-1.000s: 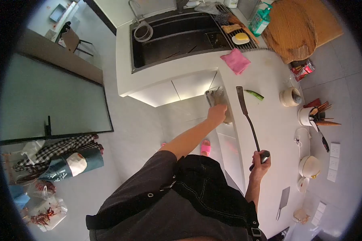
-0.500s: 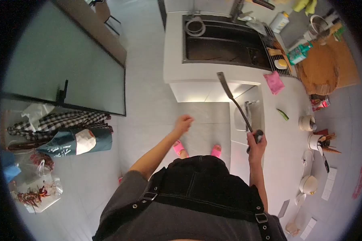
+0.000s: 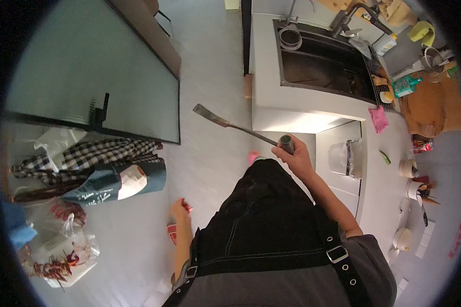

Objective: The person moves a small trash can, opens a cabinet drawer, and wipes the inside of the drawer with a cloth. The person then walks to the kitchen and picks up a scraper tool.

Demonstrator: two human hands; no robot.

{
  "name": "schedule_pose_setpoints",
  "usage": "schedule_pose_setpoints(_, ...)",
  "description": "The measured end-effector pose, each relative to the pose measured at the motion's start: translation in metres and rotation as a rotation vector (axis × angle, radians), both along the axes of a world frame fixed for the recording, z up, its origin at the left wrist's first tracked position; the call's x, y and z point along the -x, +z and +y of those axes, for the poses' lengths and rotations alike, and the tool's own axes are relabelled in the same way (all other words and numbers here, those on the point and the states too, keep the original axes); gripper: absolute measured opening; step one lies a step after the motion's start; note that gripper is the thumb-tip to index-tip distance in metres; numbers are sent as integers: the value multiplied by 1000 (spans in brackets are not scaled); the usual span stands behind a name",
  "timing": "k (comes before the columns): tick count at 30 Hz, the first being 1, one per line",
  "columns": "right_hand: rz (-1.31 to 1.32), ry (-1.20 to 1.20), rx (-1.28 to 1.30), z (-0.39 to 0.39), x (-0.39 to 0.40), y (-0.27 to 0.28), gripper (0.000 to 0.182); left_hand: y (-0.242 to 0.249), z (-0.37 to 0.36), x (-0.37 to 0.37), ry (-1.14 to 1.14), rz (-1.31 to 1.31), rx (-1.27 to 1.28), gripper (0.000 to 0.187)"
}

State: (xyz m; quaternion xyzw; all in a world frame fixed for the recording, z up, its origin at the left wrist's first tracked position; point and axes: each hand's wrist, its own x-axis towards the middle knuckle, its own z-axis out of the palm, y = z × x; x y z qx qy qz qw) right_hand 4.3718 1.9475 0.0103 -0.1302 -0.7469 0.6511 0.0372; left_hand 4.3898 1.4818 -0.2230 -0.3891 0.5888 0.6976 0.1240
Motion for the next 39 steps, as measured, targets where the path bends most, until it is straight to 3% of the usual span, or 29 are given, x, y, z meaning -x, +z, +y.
schedule_pose_setpoints(7, -20, 78, 15, -6, 113, -38, 21, 34, 129, 166, -207, 102, -246, 15)
schedule_pose_setpoints(9, -11, 28, 148, -12, 159, -34, 22, 49, 140, 225, -321, 134, -217, 14)
schedule_pose_setpoints(13, -64, 78, -81, -12, 249, -28, 25, 83, 121, 330, -390, 102, -62, 17)
schedule_pose_setpoints(17, -50, 67, -100, -5, 333, -25, 28, 100, 103, 418, -324, 141, 4, 20)
schedule_pose_setpoints(26, -99, -90, 61, 20, 463, -30, 26, 76, 125, 529, -273, 1, -130, 20)
schedule_pose_setpoints(31, -78, -166, 63, 26, 561, -41, 21, 57, 139, 657, -265, 38, -99, 19)
schedule_pose_setpoints(36, -110, -226, 15, 38, 694, -13, 19, 57, 165, 806, -234, 99, -172, 19)
schedule_pose_setpoints(39, 11, -318, 34, 52, 768, -7, 19, 63, 190, 895, -307, 129, -188, 19)
